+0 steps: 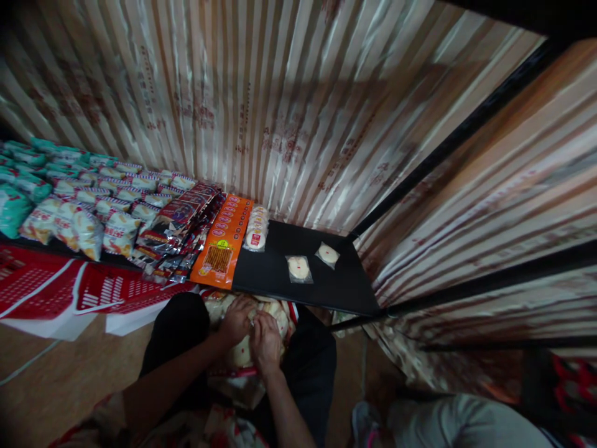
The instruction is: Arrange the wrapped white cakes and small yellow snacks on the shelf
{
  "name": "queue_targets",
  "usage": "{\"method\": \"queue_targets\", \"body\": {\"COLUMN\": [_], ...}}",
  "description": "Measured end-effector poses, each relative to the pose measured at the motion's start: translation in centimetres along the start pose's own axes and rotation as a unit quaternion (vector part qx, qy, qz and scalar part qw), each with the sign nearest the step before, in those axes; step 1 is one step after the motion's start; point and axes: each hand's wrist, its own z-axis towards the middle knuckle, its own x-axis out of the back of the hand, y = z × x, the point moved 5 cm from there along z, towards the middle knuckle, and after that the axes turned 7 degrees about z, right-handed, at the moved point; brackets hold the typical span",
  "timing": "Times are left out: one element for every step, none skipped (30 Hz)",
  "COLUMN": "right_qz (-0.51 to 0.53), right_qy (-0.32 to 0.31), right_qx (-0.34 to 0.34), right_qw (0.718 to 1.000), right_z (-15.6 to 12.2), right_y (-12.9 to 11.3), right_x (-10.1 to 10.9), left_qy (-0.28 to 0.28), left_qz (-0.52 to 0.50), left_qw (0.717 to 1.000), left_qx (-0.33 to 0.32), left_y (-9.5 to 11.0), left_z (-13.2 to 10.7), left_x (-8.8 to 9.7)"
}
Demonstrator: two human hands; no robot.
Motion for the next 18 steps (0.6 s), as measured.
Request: {"method": "queue_targets", "body": {"right_qz": [0.005,0.009,0.010,0.011,0.012,0.014,0.019,0.028,0.040,0.057,0.077,0.098,0.120,0.142,0.160,0.175,0.189,0.201], "right_qy": [-0.006,-0.012,-0.019,-0.024,-0.030,-0.034,-0.037,-0.038,-0.036,-0.029,-0.022,-0.015,-0.010,-0.010,-0.012,-0.018,-0.022,-0.026], "right_qx": [-0.011,-0.022,-0.033,-0.043,-0.052,-0.060,-0.069,-0.079,-0.090,-0.100,-0.109,-0.114,-0.118,-0.120,-0.123,-0.128,-0.136,-0.144], "right_qw": [1.000,1.000,0.999,0.999,0.998,0.998,0.997,0.996,0.995,0.993,0.991,0.988,0.986,0.983,0.979,0.976,0.972,0.969], "right_z": [-0.1,-0.1,0.0,0.1,0.3,0.5,0.7,1.0,1.3,1.6,1.9,2.2,2.5,2.8,3.0,3.3,3.4,3.6], "right_y": [-0.1,-0.1,-0.2,-0.3,-0.4,-0.5,-0.5,-0.5,-0.5,-0.4,-0.3,-0.2,-0.1,0.0,0.1,0.1,0.1,0.2], "right_x": [0.1,0.3,0.5,0.7,1.0,1.3,1.6,1.9,2.1,2.4,2.6,2.7,2.8,2.8,2.7,2.7,2.6,2.6], "left_qy": [-0.004,-0.010,-0.019,-0.027,-0.033,-0.038,-0.044,-0.050,-0.057,-0.062,-0.066,-0.067,-0.066,-0.065,-0.063,-0.060,-0.057,-0.053], "left_qz": [-0.006,-0.013,-0.021,-0.030,-0.040,-0.049,-0.058,-0.068,-0.078,-0.088,-0.098,-0.108,-0.116,-0.123,-0.130,-0.137,-0.143,-0.150], "left_qw": [1.000,1.000,0.999,0.999,0.998,0.998,0.997,0.996,0.995,0.994,0.993,0.991,0.991,0.990,0.989,0.989,0.988,0.987], "left_qx": [-0.012,-0.023,-0.032,-0.035,-0.033,-0.028,-0.024,-0.023,-0.025,-0.027,-0.030,-0.030,-0.029,-0.027,-0.025,-0.022,-0.018,-0.015], "left_y": [0.1,0.2,0.3,0.3,0.4,0.4,0.5,0.6,0.7,0.8,1.0,1.0,1.0,1.0,0.9,0.8,0.7,0.5], "left_z": [-0.1,-0.1,-0.2,-0.3,-0.4,-0.4,-0.5,-0.6,-0.6,-0.7,-0.7,-0.7,-0.7,-0.7,-0.6,-0.6,-0.6,-0.5], "left_x": [0.0,0.0,0.1,0.3,0.5,0.9,1.3,1.7,2.1,2.5,2.9,3.2,3.5,3.8,4.0,4.1,4.3,4.4]}}
